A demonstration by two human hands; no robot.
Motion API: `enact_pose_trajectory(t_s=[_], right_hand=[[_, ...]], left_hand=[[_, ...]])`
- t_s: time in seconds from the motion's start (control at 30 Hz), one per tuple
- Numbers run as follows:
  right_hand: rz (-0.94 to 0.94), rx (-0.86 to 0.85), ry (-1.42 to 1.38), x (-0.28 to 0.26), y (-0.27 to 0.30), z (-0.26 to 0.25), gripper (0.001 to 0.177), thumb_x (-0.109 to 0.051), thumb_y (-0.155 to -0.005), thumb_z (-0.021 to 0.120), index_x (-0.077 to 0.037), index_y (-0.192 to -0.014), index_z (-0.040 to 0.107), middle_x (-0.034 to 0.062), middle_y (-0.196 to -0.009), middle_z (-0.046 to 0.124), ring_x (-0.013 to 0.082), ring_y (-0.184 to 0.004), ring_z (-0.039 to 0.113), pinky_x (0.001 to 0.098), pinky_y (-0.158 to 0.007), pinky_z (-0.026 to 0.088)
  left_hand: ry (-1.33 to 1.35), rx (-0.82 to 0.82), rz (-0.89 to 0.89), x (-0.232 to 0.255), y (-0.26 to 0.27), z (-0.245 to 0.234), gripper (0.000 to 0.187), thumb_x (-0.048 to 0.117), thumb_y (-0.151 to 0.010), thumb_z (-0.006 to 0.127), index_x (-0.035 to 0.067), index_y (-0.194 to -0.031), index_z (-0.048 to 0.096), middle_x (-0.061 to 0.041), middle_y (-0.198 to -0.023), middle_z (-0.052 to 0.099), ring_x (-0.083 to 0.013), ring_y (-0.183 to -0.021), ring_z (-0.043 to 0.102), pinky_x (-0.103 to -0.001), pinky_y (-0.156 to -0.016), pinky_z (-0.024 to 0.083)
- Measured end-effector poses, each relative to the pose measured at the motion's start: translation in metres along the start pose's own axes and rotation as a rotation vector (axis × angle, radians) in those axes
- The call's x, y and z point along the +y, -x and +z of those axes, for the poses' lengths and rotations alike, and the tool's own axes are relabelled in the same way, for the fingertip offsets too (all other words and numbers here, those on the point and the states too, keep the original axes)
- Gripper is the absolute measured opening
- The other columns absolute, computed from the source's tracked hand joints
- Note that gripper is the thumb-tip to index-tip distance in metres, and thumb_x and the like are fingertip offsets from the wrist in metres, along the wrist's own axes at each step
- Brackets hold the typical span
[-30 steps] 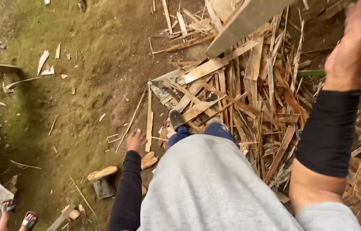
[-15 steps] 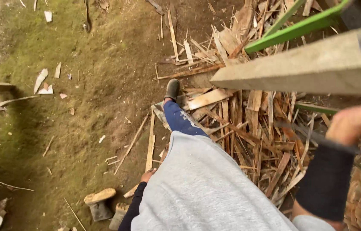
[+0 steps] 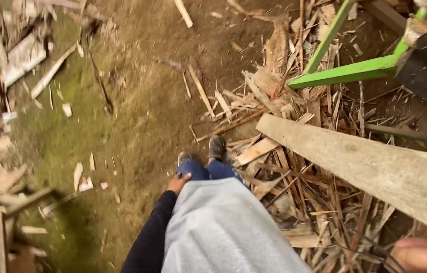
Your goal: Cutting thin wooden slats using a large industrial lever cutter in a woodworking area.
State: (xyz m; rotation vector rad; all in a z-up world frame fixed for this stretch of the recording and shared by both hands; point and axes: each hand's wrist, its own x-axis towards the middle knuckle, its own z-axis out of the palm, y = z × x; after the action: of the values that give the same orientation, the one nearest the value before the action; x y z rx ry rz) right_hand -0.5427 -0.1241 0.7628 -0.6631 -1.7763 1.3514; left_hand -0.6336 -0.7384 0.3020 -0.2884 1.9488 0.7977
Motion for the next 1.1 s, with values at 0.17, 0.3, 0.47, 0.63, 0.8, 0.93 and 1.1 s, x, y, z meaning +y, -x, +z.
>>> enact_pose_trajectory(t_s=[0.17,0.3,0.47,0.63,0.8,0.93,1.1], right_hand=[[0.004,0.185,0.048,-0.021,0.043,0.028,0.087,-0.067,-0.107,0.037,-0.006,-0.168,0.032,0.019,-0.174,0.032,0.035,-0.165,0.035,0.054,-0.133,0.031],[-0.02,0.326,0.081,-0.036,0.057,0.06,0.089,-0.069,-0.106,0.035,-0.005,-0.168,0.032,0.0192,-0.174,0.034,0.0355,-0.164,0.037,0.0541,-0.133,0.033],[-0.153,0.638,0.171,-0.076,0.055,0.086,0.092,-0.071,-0.105,0.033,-0.004,-0.168,0.033,0.0194,-0.173,0.037,0.0361,-0.164,0.041,0.0542,-0.133,0.036],[-0.189,0.763,0.218,-0.075,0.042,0.101,0.091,-0.072,-0.106,0.032,-0.003,-0.165,0.034,0.02,-0.169,0.037,0.0368,-0.16,0.041,0.0535,-0.132,0.039],[-0.242,0.932,0.272,-0.049,0.059,0.085,0.087,-0.069,-0.108,0.033,-0.003,-0.164,0.037,0.0223,-0.168,0.038,0.0397,-0.157,0.041,0.0557,-0.131,0.039],[-0.22,1.021,0.313,-0.023,0.092,0.062,0.083,-0.065,-0.107,0.036,-0.004,-0.164,0.039,0.0219,-0.166,0.041,0.0383,-0.153,0.044,0.0534,-0.129,0.041],[-0.089,1.098,0.498,0.031,0.193,0.112,0.078,-0.06,-0.106,0.04,-0.004,-0.161,0.041,0.021,-0.158,0.046,0.0367,-0.144,0.049,0.051,-0.122,0.045]], left_hand=[[-0.193,-0.106,0.05,0.073,-0.035,-0.084,0.102,0.069,-0.086,0.066,-0.003,-0.154,0.04,-0.027,-0.154,0.046,-0.0352,-0.145,0.045,-0.039,-0.119,0.037],[-0.273,-0.157,0.33,0.112,-0.077,-0.159,0.073,0.058,-0.095,0.055,0.013,-0.153,0.05,-0.021,-0.152,0.057,-0.0334,-0.14,0.055,-0.039,-0.115,0.044],[-0.738,-0.317,0.508,0.204,-0.13,-0.248,0.071,0.044,-0.094,0.054,0.037,-0.16,0.03,-0.025,-0.136,0.063,-0.0372,-0.128,0.063,-0.046,-0.107,0.049],[-0.439,-0.192,-0.231,0.308,-0.189,-0.307,0.063,0.055,-0.087,0.067,0.017,-0.137,0.07,-0.014,-0.133,0.074,-0.0322,-0.124,0.069,-0.047,-0.103,0.059],[-0.492,-0.17,0.15,0.422,-0.26,-0.308,0.067,0.051,-0.087,0.075,0.012,-0.14,0.065,-0.015,-0.136,0.071,-0.029,-0.128,0.067,-0.041,-0.107,0.052],[-0.698,-0.223,0.49,0.549,-0.269,-0.252,0.074,0.053,-0.086,0.074,0.021,-0.15,0.056,-0.015,-0.141,0.067,-0.0308,-0.132,0.063,-0.042,-0.109,0.051],[-0.744,-0.369,1.099,0.748,-0.174,-0.131,0.086,0.051,-0.082,0.075,0.017,-0.154,0.042,-0.02,-0.148,0.053,-0.0389,-0.137,0.05,-0.046,-0.111,0.043]])
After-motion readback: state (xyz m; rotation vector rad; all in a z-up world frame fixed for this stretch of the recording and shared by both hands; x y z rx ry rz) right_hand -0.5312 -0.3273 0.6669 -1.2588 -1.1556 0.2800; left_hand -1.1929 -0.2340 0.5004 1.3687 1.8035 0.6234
